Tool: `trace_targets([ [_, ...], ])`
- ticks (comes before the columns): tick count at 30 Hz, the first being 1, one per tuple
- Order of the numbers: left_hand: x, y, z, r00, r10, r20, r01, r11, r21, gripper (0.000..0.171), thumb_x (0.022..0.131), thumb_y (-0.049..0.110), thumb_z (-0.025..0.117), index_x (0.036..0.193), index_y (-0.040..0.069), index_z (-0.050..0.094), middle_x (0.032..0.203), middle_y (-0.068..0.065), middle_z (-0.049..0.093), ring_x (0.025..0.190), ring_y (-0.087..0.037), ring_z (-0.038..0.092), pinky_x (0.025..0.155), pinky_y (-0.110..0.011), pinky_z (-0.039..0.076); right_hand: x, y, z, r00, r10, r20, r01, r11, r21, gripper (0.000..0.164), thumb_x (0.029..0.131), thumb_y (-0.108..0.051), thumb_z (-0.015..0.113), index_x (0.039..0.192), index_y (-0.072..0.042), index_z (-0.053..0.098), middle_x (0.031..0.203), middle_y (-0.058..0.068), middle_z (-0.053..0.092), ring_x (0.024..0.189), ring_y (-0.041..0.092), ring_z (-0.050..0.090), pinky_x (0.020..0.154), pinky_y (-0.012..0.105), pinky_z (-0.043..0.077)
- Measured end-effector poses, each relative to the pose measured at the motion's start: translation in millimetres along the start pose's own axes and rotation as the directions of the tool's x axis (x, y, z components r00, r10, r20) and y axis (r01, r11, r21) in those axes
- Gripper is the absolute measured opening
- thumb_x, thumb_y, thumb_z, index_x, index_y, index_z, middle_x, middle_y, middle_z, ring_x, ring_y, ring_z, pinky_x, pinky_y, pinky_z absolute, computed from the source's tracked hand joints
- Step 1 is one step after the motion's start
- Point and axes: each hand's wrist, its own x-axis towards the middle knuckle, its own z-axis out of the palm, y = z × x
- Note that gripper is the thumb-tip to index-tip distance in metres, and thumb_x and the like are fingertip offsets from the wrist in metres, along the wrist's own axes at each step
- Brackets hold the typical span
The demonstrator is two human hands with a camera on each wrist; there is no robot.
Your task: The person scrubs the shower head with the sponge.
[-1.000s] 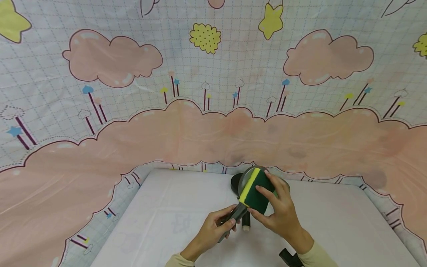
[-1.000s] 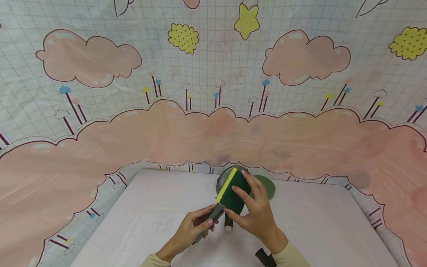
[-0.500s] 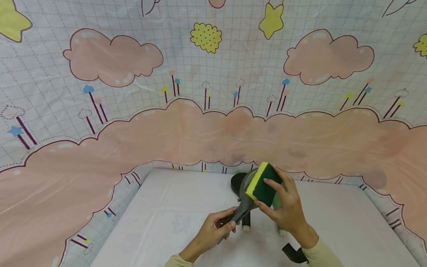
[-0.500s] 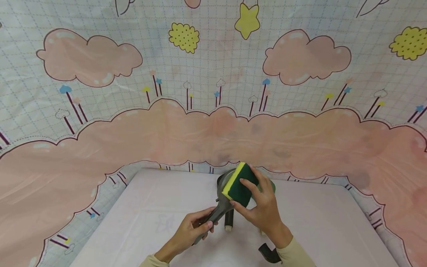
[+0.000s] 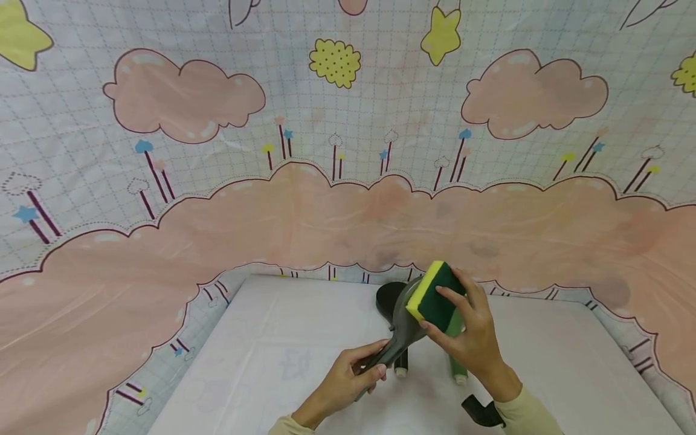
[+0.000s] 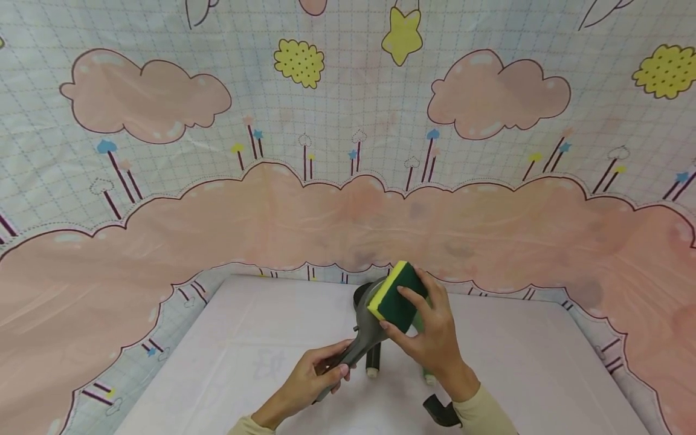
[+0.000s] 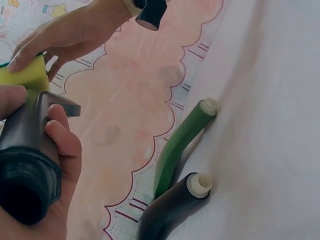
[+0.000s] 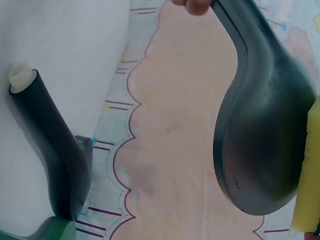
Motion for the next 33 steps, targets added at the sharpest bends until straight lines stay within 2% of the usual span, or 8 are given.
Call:
trace_targets([
  [5,2.6,-0.3,1.6,0.999,-0.046,-0.013,0.046,0.999,-0.012,0.046,0.100,0.012,0.055,0.144,0.002,0.047,0.097,-0.037,0.058,0.070,-0.003,0.057,0.056,-0.021,0.053,1.4,-6.9,5.6,0.994,-0.098,-0.039,0.098,0.995,0.000,0.064,0.085,-0.062,0.063,0.117,-0.007,0.068,0.141,0.027,0.049,0.128,0.038,0.046,0.112,0.013,0.029],
  [13,6.9,3.8,5.2,0.987,-0.156,-0.043,0.154,0.987,-0.045,0.047,0.100,0.017,0.057,0.145,0.006,0.047,0.095,-0.037,0.056,0.063,-0.004,0.052,0.054,-0.016,0.047,-3.0,-13.0,11.8,0.987,-0.163,-0.007,0.163,0.986,-0.038,0.061,0.087,-0.062,0.061,0.117,-0.009,0.068,0.143,0.025,0.049,0.128,0.037,0.045,0.115,0.016,0.027],
  [21,8.0,6.1,6.4,0.976,-0.211,-0.058,0.206,0.975,-0.085,0.046,0.105,0.027,0.045,0.147,0.009,0.045,0.101,-0.044,0.054,0.062,-0.004,0.052,0.056,-0.017,0.048,-5.3,-12.1,16.8,0.974,-0.223,-0.031,0.223,0.975,-0.014,0.057,0.087,-0.057,0.064,0.115,-0.008,0.069,0.139,0.028,0.051,0.124,0.039,0.046,0.117,0.021,0.026],
  [25,8.2,6.4,6.4,0.976,-0.212,-0.059,0.206,0.974,-0.093,0.046,0.105,0.027,0.044,0.148,0.009,0.044,0.102,-0.045,0.053,0.063,-0.004,0.053,0.058,-0.017,0.048,-4.6,-10.7,16.2,0.974,-0.225,-0.026,0.225,0.974,-0.015,0.057,0.088,-0.057,0.064,0.115,-0.008,0.069,0.139,0.028,0.051,0.124,0.039,0.046,0.117,0.021,0.027],
  [28,8.5,6.5,6.3,0.978,-0.200,-0.065,0.194,0.977,-0.087,0.045,0.105,0.025,0.045,0.147,0.009,0.045,0.101,-0.040,0.055,0.067,-0.005,0.054,0.059,-0.017,0.048,-3.3,-9.5,13.9,0.978,-0.210,-0.012,0.210,0.977,-0.024,0.059,0.088,-0.059,0.063,0.116,-0.007,0.068,0.140,0.027,0.051,0.124,0.038,0.047,0.116,0.018,0.027],
  [33,7.7,5.3,5.0,0.976,-0.200,-0.085,0.194,0.978,-0.082,0.045,0.103,0.021,0.051,0.146,0.009,0.047,0.101,-0.018,0.061,0.072,-0.005,0.055,0.060,-0.018,0.048,0.7,-7.7,9.2,0.985,-0.169,-0.019,0.169,0.985,-0.028,0.062,0.087,-0.061,0.062,0.117,-0.007,0.067,0.140,0.027,0.050,0.126,0.037,0.047,0.113,0.015,0.028],
])
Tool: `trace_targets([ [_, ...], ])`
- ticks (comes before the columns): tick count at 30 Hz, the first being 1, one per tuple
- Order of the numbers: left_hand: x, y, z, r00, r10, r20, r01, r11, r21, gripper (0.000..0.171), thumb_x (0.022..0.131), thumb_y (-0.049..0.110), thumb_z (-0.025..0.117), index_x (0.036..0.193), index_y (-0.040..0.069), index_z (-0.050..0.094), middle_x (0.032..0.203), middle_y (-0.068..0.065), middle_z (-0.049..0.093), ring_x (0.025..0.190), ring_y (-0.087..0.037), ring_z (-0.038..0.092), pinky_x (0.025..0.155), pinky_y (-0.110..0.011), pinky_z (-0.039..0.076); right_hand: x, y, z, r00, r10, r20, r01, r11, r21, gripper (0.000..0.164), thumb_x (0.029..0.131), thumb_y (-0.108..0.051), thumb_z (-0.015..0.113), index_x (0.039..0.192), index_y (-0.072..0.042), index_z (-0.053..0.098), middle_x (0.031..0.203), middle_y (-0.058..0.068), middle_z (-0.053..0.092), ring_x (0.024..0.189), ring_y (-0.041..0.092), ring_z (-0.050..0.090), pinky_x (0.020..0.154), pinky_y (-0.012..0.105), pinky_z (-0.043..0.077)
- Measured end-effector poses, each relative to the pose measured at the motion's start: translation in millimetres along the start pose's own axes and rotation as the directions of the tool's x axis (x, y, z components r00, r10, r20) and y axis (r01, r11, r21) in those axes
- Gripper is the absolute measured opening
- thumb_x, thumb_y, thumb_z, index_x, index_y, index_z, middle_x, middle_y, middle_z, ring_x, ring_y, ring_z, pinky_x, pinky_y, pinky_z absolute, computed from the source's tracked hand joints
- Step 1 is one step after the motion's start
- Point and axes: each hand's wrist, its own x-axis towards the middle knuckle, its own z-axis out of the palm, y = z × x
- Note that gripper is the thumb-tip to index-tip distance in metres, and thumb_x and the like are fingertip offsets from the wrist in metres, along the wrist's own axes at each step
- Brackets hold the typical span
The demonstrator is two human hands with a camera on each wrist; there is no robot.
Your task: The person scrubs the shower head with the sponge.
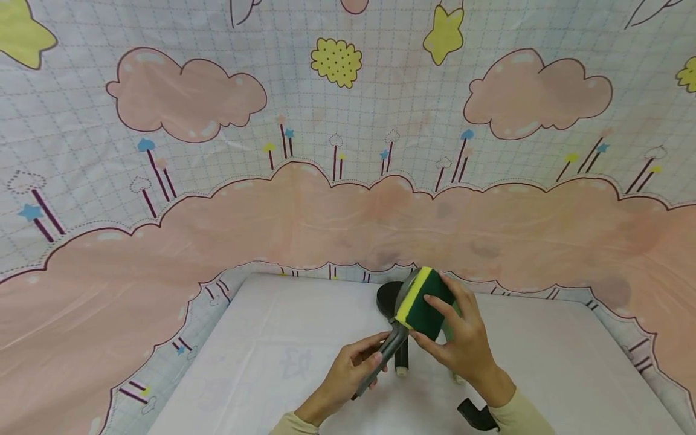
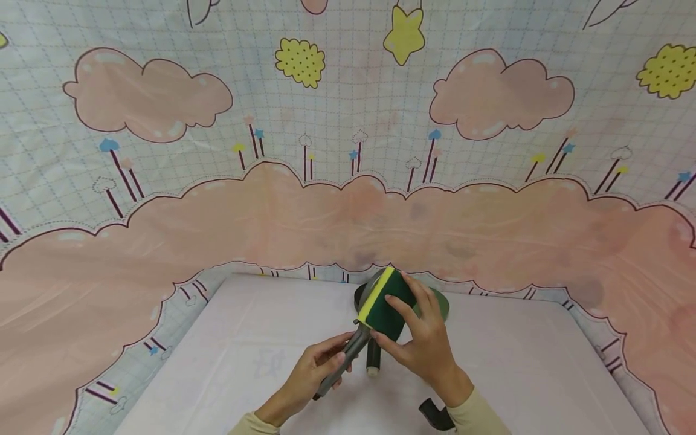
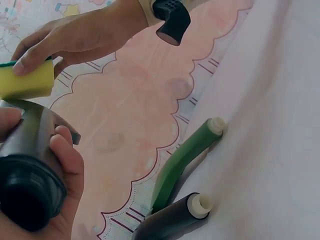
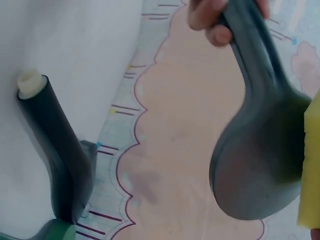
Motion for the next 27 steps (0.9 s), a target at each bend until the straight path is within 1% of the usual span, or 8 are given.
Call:
trace_targets([
  [2,0.1,-0.7,-0.9,1.000,-0.006,-0.004,0.006,1.000,-0.012,0.046,0.101,0.020,0.054,0.145,0.006,0.047,0.103,-0.011,0.060,0.077,-0.005,0.057,0.061,-0.018,0.049,1.3,0.4,-1.3,1.000,0.016,-0.007,-0.016,1.000,0.007,0.062,0.087,-0.061,0.062,0.116,-0.007,0.067,0.140,0.027,0.050,0.128,0.037,0.046,0.113,0.015,0.029],
  [4,0.6,-1.6,-1.6,1.000,-0.008,-0.008,0.008,1.000,-0.029,0.048,0.100,0.020,0.056,0.144,0.003,0.047,0.104,-0.007,0.058,0.080,-0.005,0.056,0.063,-0.018,0.049,1.3,-0.1,-2.0,1.000,0.029,-0.007,-0.029,0.999,0.017,0.062,0.086,-0.061,0.063,0.116,-0.007,0.067,0.141,0.027,0.050,0.130,0.036,0.045,0.113,0.015,0.029],
  [7,1.2,-2.9,-2.9,1.000,-0.007,-0.009,0.007,0.998,-0.061,0.049,0.099,0.020,0.059,0.140,-0.005,0.048,0.106,-0.005,0.055,0.085,-0.006,0.055,0.066,-0.018,0.049,-0.7,-2.6,-1.7,0.999,0.034,0.004,-0.034,0.999,0.016,0.062,0.086,-0.062,0.062,0.117,-0.008,0.067,0.142,0.026,0.049,0.131,0.034,0.044,0.113,0.014,0.028],
  [11,1.6,-2.8,-2.8,1.000,-0.015,-0.017,0.013,0.995,-0.096,0.051,0.098,0.020,0.061,0.138,-0.009,0.048,0.104,-0.002,0.056,0.087,-0.008,0.054,0.069,-0.019,0.049,-4.1,-6.6,0.3,1.000,0.011,0.008,-0.011,1.000,0.018,0.061,0.087,-0.061,0.061,0.116,-0.008,0.067,0.141,0.026,0.050,0.130,0.034,0.044,0.113,0.015,0.028],
  [15,1.9,-2.5,-1.6,0.998,-0.046,-0.037,0.041,0.991,-0.131,0.051,0.097,0.018,0.062,0.138,-0.007,0.046,0.101,0.000,0.056,0.087,-0.009,0.054,0.070,-0.021,0.050,-6.2,-9.0,3.1,0.999,-0.033,0.001,0.033,0.999,0.034,0.059,0.087,-0.059,0.063,0.115,-0.008,0.068,0.139,0.028,0.051,0.129,0.035,0.045,0.114,0.017,0.028],
  [21,2.5,-2.2,-0.7,0.996,-0.074,-0.056,0.062,0.979,-0.194,0.051,0.096,0.014,0.064,0.139,-0.003,0.044,0.104,-0.001,0.050,0.085,-0.008,0.053,0.069,-0.022,0.052,-8.7,-10.0,6.2,0.996,-0.093,-0.016,0.094,0.995,0.029,0.057,0.088,-0.058,0.064,0.114,-0.007,0.069,0.138,0.029,0.051,0.128,0.036,0.046,0.116,0.020,0.028],
  [24,3.0,-2.2,-0.5,0.994,-0.082,-0.066,0.068,0.979,-0.192,0.052,0.094,0.016,0.066,0.139,0.000,0.045,0.106,-0.002,0.049,0.084,-0.008,0.053,0.068,-0.022,0.051,-9.3,-9.9,7.1,0.991,-0.127,-0.030,0.127,0.992,0.020,0.056,0.088,-0.057,0.064,0.113,-0.007,0.069,0.136,0.030,0.052,0.127,0.037,0.046,0.117,0.022,0.028],
  [27,3.7,-2.6,-0.8,0.993,-0.089,-0.076,0.074,0.982,-0.173,0.054,0.094,0.019,0.067,0.140,0.002,0.045,0.111,-0.002,0.052,0.086,-0.009,0.053,0.069,-0.022,0.050,-10.0,-10.2,7.4,0.988,-0.150,-0.035,0.150,0.989,0.005,0.055,0.088,-0.056,0.064,0.111,-0.007,0.070,0.135,0.030,0.053,0.126,0.037,0.046,0.117,0.023,0.028],
])
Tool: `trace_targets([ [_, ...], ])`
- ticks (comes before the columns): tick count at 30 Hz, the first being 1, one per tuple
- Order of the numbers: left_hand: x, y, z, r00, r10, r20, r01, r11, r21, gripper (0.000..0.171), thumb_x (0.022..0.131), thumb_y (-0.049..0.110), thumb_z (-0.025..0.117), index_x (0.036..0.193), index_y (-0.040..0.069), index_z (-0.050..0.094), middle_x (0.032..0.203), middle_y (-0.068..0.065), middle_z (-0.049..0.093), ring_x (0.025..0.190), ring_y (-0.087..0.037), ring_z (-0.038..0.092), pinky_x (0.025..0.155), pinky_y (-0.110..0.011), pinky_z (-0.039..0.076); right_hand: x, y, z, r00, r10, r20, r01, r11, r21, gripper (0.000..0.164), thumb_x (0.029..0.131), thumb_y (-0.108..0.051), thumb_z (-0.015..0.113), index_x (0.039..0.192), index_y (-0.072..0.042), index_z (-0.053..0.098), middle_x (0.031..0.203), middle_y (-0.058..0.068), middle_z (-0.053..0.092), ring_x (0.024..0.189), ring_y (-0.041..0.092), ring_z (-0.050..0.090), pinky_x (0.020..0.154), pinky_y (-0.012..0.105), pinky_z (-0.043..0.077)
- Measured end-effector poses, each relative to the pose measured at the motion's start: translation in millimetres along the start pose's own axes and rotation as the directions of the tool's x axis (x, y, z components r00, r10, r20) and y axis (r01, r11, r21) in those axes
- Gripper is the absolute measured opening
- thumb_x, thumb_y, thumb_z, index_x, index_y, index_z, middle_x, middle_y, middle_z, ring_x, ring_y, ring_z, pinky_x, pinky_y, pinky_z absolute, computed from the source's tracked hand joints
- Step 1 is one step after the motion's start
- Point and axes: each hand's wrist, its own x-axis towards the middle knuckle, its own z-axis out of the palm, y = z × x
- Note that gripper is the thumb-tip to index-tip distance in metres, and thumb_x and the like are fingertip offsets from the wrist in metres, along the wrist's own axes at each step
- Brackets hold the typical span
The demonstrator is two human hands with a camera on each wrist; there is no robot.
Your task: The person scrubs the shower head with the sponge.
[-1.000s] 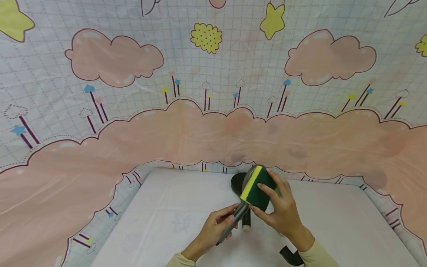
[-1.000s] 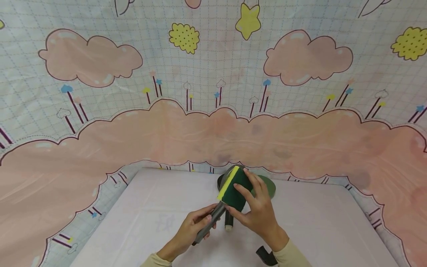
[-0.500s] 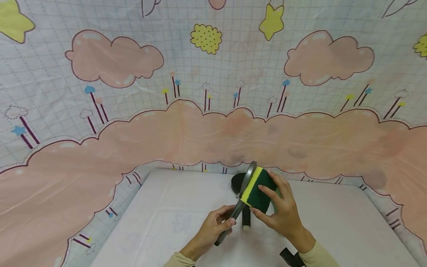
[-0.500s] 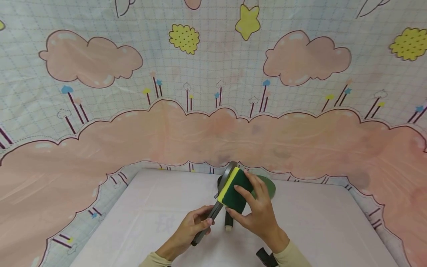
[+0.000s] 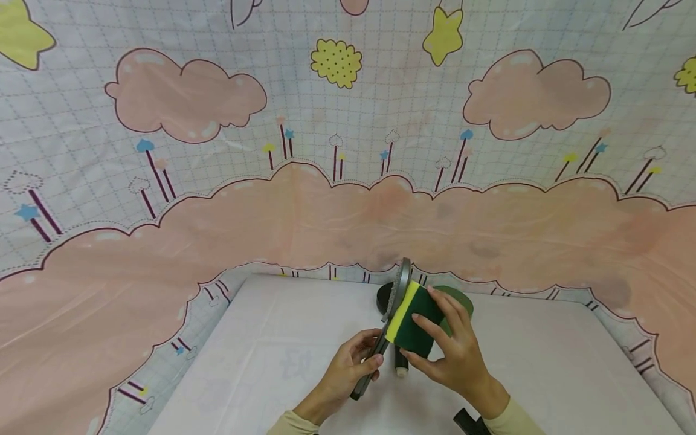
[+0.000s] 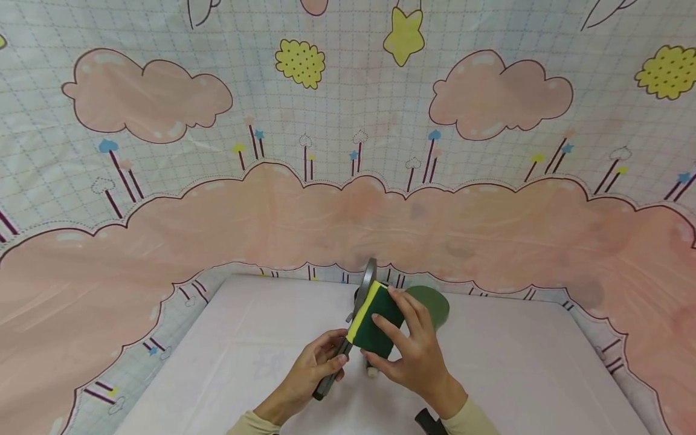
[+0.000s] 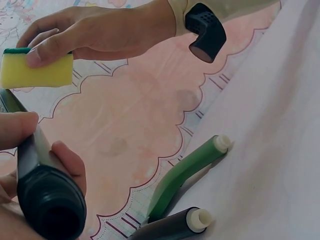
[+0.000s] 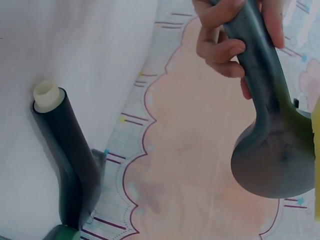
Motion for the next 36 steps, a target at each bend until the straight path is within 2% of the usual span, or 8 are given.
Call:
trace_targets([
  [11,1.3,-0.5,-0.7,1.000,0.004,-0.031,-0.003,0.999,0.039,0.056,0.094,0.019,0.067,0.142,-0.001,0.044,0.128,-0.008,0.056,0.097,-0.013,0.052,0.069,-0.021,0.050,-2.6,0.8,-2.4,0.997,-0.070,0.025,0.070,0.997,-0.011,0.054,0.089,-0.056,0.063,0.111,-0.007,0.070,0.132,0.032,0.054,0.124,0.039,0.046,0.119,0.028,0.027],
  [16,2.1,-2.4,-2.9,0.999,0.020,-0.032,-0.018,0.997,0.072,0.058,0.093,0.021,0.068,0.142,-0.002,0.045,0.130,-0.012,0.056,0.096,-0.012,0.054,0.068,-0.021,0.051,0.3,3.6,-4.2,0.997,-0.075,0.025,0.076,0.997,-0.012,0.054,0.089,-0.056,0.063,0.111,-0.007,0.070,0.130,0.032,0.055,0.122,0.041,0.047,0.119,0.027,0.027],
  [20,0.3,-4.3,-7.4,0.999,0.032,-0.033,-0.028,0.993,0.116,0.057,0.093,0.018,0.068,0.142,-0.002,0.047,0.127,-0.016,0.058,0.093,-0.010,0.057,0.070,-0.021,0.051,3.8,5.7,-7.9,0.998,-0.048,0.037,0.048,0.999,-0.008,0.055,0.088,-0.058,0.063,0.112,-0.008,0.070,0.132,0.031,0.055,0.122,0.040,0.047,0.118,0.025,0.027],
  [26,-3.8,-5.2,-15.1,0.999,0.041,-0.023,-0.037,0.985,0.167,0.056,0.092,0.012,0.068,0.141,-0.003,0.048,0.125,-0.019,0.059,0.097,-0.009,0.058,0.073,-0.022,0.052,7.4,7.9,-13.3,0.998,-0.005,0.069,0.005,1.000,0.002,0.056,0.088,-0.060,0.062,0.113,-0.010,0.070,0.134,0.028,0.055,0.123,0.038,0.048,0.117,0.021,0.027],
  [31,-6.0,-7.6,-22.5,0.999,0.042,0.014,-0.044,0.983,0.175,0.058,0.089,0.009,0.070,0.140,-0.006,0.047,0.121,-0.018,0.060,0.098,-0.008,0.059,0.072,-0.020,0.052,9.2,8.4,-17.3,0.995,0.030,0.096,-0.033,0.999,0.030,0.057,0.087,-0.061,0.061,0.115,-0.011,0.070,0.137,0.026,0.054,0.124,0.035,0.047,0.116,0.019,0.028],
  [36,-7.3,-11.5,-30.1,0.995,0.077,0.065,-0.087,0.982,0.165,0.058,0.090,0.013,0.070,0.140,-0.007,0.048,0.123,-0.018,0.060,0.100,-0.006,0.059,0.072,-0.021,0.053,11.2,10.1,-20.4,0.993,0.056,0.107,-0.065,0.994,0.083,0.058,0.087,-0.060,0.062,0.116,-0.011,0.069,0.140,0.025,0.052,0.128,0.031,0.046,0.114,0.016,0.028],
])
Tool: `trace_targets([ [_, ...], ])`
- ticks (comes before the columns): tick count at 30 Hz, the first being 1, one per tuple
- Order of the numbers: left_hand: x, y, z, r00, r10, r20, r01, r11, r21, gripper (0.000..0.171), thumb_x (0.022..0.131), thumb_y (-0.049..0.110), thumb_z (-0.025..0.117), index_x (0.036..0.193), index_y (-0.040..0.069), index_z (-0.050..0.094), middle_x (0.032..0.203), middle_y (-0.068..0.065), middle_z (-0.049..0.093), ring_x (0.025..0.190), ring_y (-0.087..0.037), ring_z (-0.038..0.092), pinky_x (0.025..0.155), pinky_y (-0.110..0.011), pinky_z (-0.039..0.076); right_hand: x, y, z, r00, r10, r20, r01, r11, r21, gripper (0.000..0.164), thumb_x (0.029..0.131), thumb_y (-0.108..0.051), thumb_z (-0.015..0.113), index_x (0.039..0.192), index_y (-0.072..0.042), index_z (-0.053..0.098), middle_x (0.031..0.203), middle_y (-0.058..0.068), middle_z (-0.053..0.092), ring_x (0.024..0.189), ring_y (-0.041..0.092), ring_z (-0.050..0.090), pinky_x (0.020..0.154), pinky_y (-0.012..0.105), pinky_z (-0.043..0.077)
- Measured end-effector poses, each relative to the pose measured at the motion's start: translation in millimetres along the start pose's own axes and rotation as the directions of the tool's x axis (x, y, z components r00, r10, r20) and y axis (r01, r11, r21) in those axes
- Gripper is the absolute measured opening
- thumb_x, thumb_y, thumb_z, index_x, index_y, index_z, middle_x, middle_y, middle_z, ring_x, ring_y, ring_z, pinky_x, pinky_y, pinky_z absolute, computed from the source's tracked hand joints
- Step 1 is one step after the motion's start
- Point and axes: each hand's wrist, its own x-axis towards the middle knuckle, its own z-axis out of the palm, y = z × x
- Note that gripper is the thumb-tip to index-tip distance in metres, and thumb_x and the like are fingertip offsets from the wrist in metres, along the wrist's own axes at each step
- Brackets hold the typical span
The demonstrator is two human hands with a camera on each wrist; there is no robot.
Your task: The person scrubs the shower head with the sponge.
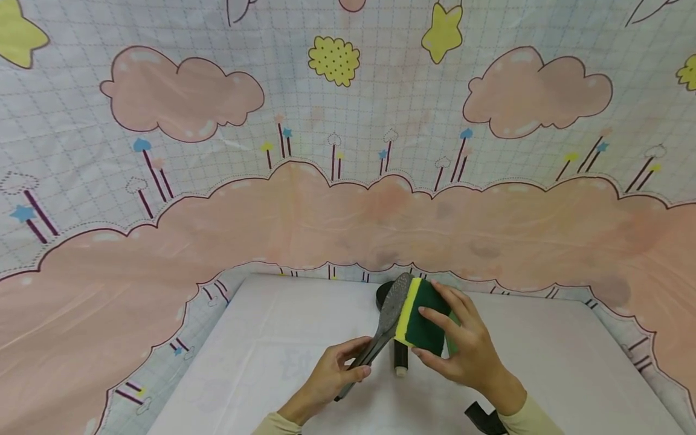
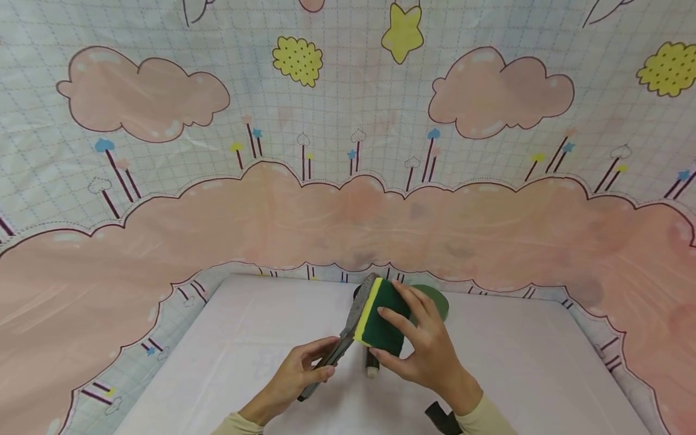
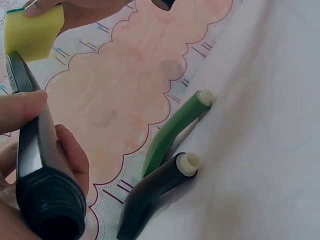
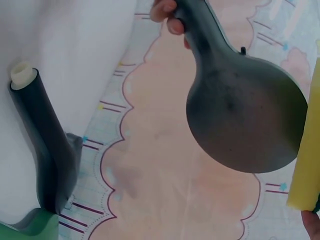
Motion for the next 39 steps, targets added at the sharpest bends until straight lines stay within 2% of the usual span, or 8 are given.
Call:
trace_targets([
  [4,-1.1,-1.2,-3.5,0.999,0.022,0.025,-0.022,1.000,0.002,0.058,0.091,0.016,0.070,0.139,-0.006,0.048,0.123,-0.012,0.061,0.102,-0.006,0.059,0.072,-0.021,0.054,1.3,0.2,-3.0,1.000,0.026,0.009,-0.026,0.999,0.030,0.058,0.087,-0.060,0.062,0.117,-0.011,0.069,0.142,0.025,0.051,0.129,0.030,0.046,0.111,0.014,0.030],
  [8,-2.0,-0.1,-4.5,0.999,0.014,0.041,-0.014,1.000,-0.002,0.058,0.091,0.016,0.070,0.140,-0.006,0.048,0.123,-0.008,0.062,0.102,-0.007,0.058,0.072,-0.020,0.053,2.7,1.2,-6.3,0.998,0.058,0.016,-0.059,0.997,0.047,0.059,0.088,-0.060,0.061,0.119,-0.011,0.068,0.143,0.023,0.050,0.128,0.029,0.047,0.105,0.011,0.034],
  [15,-2.2,1.3,-5.7,0.999,0.032,0.007,-0.033,0.998,0.054,0.056,0.087,0.011,0.072,0.136,-0.007,0.051,0.122,-0.021,0.061,0.099,-0.007,0.059,0.068,-0.018,0.053,2.2,9.9,-8.5,0.995,0.099,0.020,-0.101,0.988,0.120,0.060,0.087,-0.059,0.063,0.121,-0.009,0.067,0.143,0.025,0.049,0.134,0.027,0.045,0.101,0.009,0.038],
  [19,-2.5,0.8,-7.0,0.999,0.048,-0.003,-0.048,0.995,0.084,0.054,0.086,0.010,0.074,0.134,-0.007,0.055,0.123,-0.026,0.060,0.102,-0.006,0.060,0.076,-0.020,0.054,1.9,15.0,-9.3,0.994,0.107,0.018,-0.109,0.980,0.169,0.060,0.087,-0.055,0.066,0.120,-0.006,0.066,0.142,0.027,0.049,0.135,0.026,0.044,0.101,0.009,0.039],
  [24,-3.2,0.4,-7.5,0.999,0.037,0.000,-0.037,0.993,0.109,0.054,0.084,0.011,0.074,0.133,-0.004,0.057,0.127,-0.025,0.060,0.105,-0.006,0.060,0.085,-0.021,0.053,3.2,19.3,-13.4,0.991,0.130,0.044,-0.137,0.963,0.232,0.053,0.084,-0.040,0.075,0.122,-0.005,0.065,0.142,0.028,0.048,0.136,0.024,0.044,0.100,0.009,0.041],
  [30,-5.3,0.6,-9.1,0.999,0.037,0.022,-0.040,0.990,0.133,0.053,0.084,0.013,0.074,0.132,-0.003,0.058,0.127,-0.026,0.060,0.104,-0.005,0.061,0.085,-0.021,0.054,3.0,20.1,-20.6,0.964,0.226,0.137,-0.253,0.940,0.229,0.060,0.068,-0.010,0.079,0.125,-0.011,0.063,0.146,0.022,0.048,0.140,0.015,0.041,0.101,0.010,0.039],
  [35,-6.4,-1.4,-8.9,0.998,0.051,0.035,-0.055,0.987,0.150,0.051,0.083,0.007,0.072,0.131,-0.006,0.058,0.121,-0.028,0.062,0.098,-0.005,0.061,0.081,-0.018,0.053,2.9,20.4,-22.5,0.941,0.283,0.184,-0.318,0.927,0.199,0.061,0.067,-0.006,0.078,0.126,-0.014,0.063,0.147,0.019,0.047,0.142,0.012,0.038,0.102,0.010,0.039],
  [39,-6.4,-3.4,-8.0,0.998,0.057,0.022,-0.060,0.986,0.156,0.050,0.083,0.006,0.073,0.129,-0.005,0.059,0.117,-0.027,0.062,0.097,-0.005,0.061,0.079,-0.018,0.053,1.3,19.2,-21.2,0.946,0.274,0.175,-0.306,0.932,0.197,0.061,0.067,-0.008,0.079,0.126,-0.014,0.063,0.148,0.018,0.047,0.141,0.014,0.039,0.101,0.010,0.039],
])
